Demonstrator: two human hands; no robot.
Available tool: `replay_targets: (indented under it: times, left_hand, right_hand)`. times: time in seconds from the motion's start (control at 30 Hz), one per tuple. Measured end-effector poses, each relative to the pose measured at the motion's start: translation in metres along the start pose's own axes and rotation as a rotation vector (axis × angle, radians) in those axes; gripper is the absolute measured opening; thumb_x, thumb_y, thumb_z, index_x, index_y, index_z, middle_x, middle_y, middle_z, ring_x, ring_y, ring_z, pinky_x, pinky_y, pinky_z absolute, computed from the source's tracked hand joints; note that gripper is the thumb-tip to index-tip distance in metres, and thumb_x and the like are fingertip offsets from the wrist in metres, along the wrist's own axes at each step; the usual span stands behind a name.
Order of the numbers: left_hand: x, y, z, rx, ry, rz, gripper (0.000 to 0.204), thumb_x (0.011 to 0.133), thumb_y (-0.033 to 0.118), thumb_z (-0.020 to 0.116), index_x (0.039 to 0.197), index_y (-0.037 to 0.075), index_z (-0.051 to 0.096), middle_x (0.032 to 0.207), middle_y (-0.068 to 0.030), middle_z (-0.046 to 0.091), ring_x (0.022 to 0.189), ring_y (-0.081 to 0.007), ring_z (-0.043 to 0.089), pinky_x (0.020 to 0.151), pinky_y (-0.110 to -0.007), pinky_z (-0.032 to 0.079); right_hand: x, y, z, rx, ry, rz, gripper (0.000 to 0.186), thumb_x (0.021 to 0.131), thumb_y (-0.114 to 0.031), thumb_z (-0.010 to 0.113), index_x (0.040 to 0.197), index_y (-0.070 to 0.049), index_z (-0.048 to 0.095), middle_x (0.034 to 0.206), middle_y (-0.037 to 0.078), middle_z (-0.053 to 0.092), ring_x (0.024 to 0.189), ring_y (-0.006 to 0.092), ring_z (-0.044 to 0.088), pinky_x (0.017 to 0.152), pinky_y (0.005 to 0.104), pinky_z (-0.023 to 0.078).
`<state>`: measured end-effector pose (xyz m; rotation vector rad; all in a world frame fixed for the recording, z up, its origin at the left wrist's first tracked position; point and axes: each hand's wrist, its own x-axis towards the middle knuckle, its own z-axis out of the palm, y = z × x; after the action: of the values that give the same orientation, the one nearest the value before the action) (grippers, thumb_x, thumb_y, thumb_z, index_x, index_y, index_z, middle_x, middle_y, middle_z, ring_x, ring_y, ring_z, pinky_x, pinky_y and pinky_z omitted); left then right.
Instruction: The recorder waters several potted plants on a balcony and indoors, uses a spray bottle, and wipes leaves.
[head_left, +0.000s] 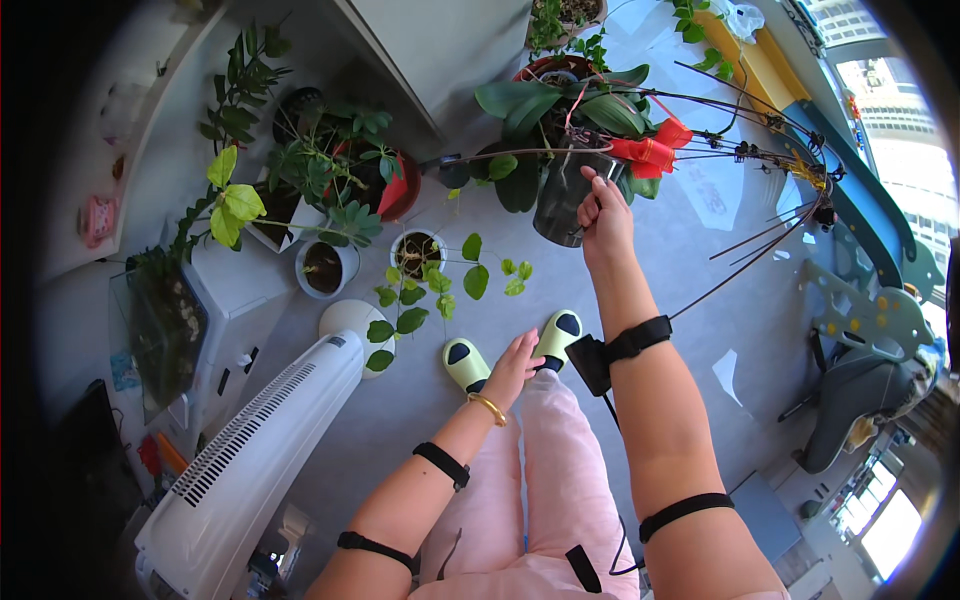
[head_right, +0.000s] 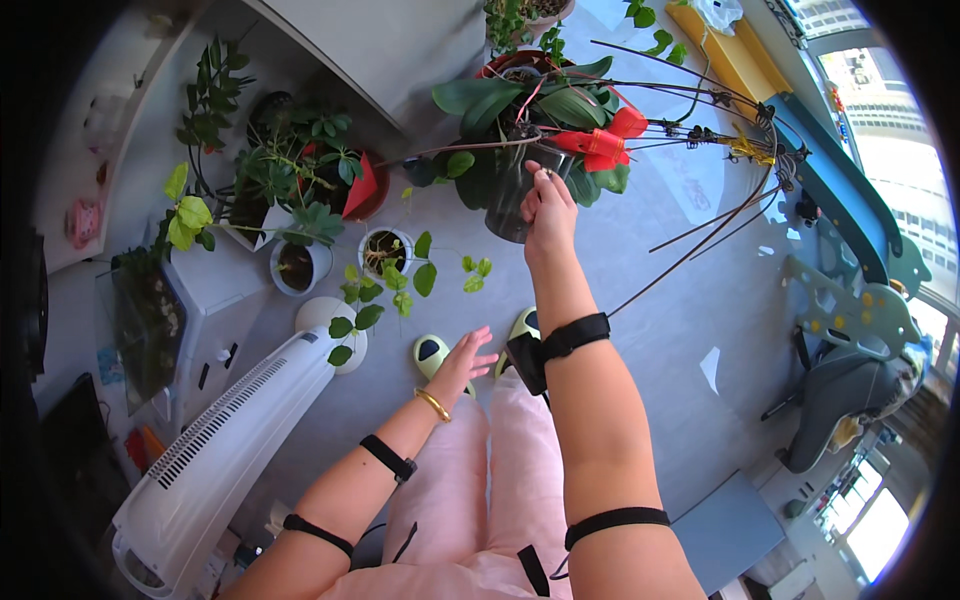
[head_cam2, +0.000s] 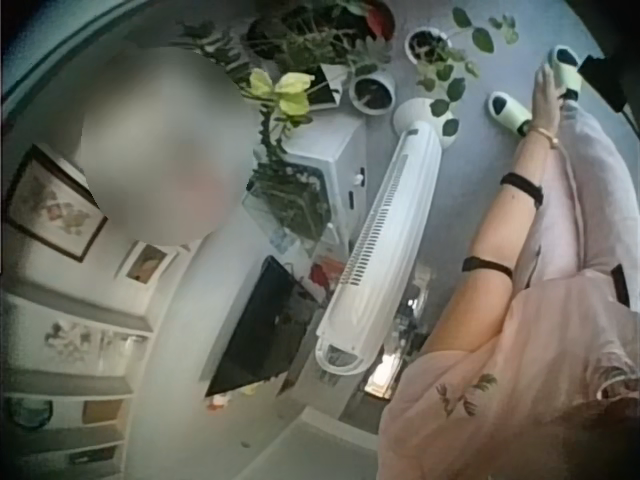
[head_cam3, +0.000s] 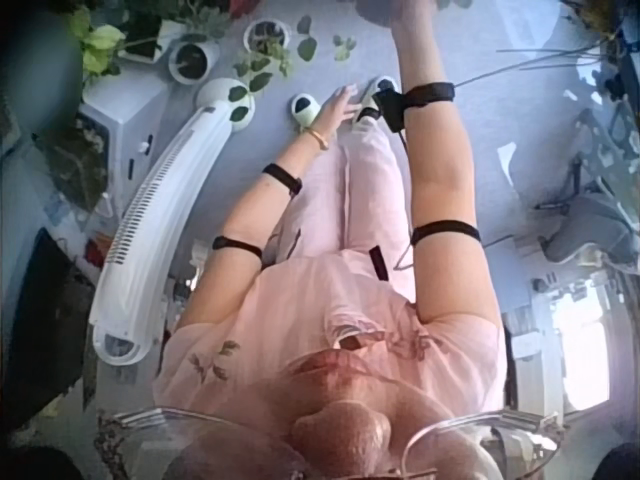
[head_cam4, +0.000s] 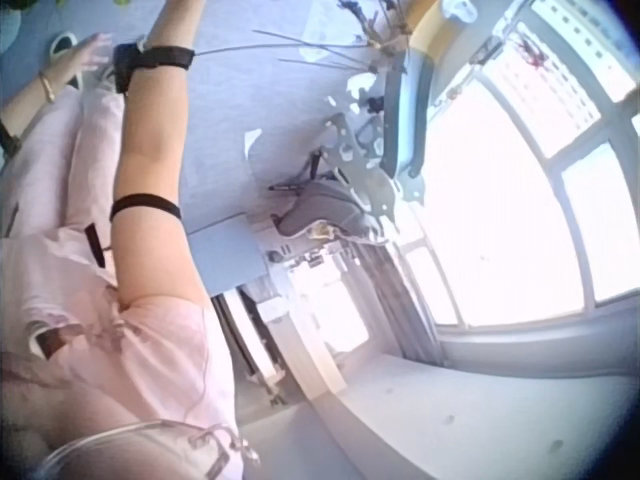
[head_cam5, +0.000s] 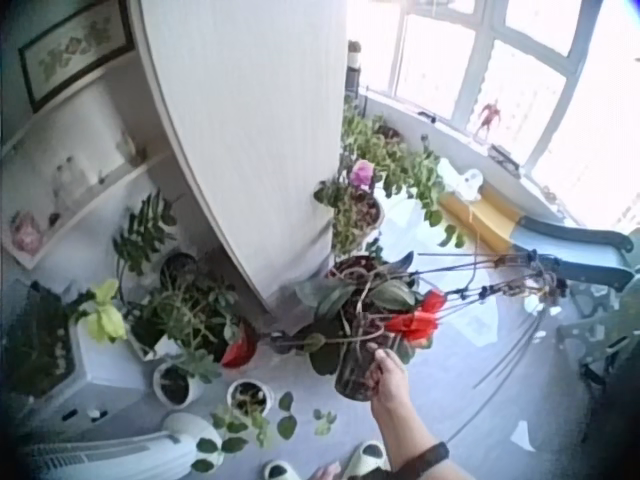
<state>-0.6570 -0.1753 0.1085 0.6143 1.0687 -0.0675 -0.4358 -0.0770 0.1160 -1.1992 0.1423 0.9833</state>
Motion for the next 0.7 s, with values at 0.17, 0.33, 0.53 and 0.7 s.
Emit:
replay_targets:
  times: [0.17, 0.33, 0.53, 0.7]
  left_hand:
    - [-0.001, 0.001, 0.003, 0.005, -0.007, -0.008, 0.065, 0.090, 0.054, 0.031, 0.135, 0.007, 0.027, 0.136, -0.0125, 0.034, 0.111, -0.0231, 0.049, 0.094, -0.037, 0.035]
    - [0.002, -0.004, 0.004, 0.003, -0.012, -0.005, 0.065, 0.090, 0.054, 0.031, 0.135, 0.007, 0.028, 0.136, -0.0122, 0.034, 0.110, -0.0231, 0.050, 0.094, -0.037, 0.036]
    - [0.005, -0.007, 0.005, 0.006, -0.003, 0.003, 0.068, 0.089, 0.057, 0.031, 0.135, 0.007, 0.029, 0.135, -0.0141, 0.036, 0.110, -0.0246, 0.051, 0.091, -0.034, 0.038]
    - [0.005, -0.005, 0.006, 0.009, -0.005, -0.017, 0.065, 0.089, 0.054, 0.032, 0.135, 0.007, 0.028, 0.136, -0.0121, 0.035, 0.110, -0.0233, 0.050, 0.093, -0.037, 0.036]
  right_hand:
    - [-0.014, -0.014, 0.000, -0.058, -0.062, -0.027, 0.023, 0.087, -0.014, 0.049, 0.103, 0.001, 0.058, 0.055, -0.006, 0.033, 0.047, 0.0044, 0.029, 0.046, 0.0205, 0.024]
    - [-0.011, -0.017, 0.002, -0.082, -0.100, -0.055, 0.025, 0.088, -0.014, 0.048, 0.105, 0.002, 0.056, 0.057, -0.005, 0.032, 0.049, 0.0051, 0.028, 0.047, 0.0205, 0.024]
    - [-0.002, -0.022, 0.003, -0.099, -0.144, -0.056, 0.025, 0.088, -0.014, 0.048, 0.105, 0.001, 0.056, 0.057, -0.006, 0.032, 0.050, 0.0042, 0.028, 0.047, 0.0197, 0.023]
    - [-0.002, -0.027, -0.005, -0.160, -0.150, -0.031, 0.023, 0.086, -0.013, 0.048, 0.102, -0.001, 0.059, 0.057, -0.008, 0.032, 0.049, 0.0020, 0.028, 0.046, 0.0185, 0.021]
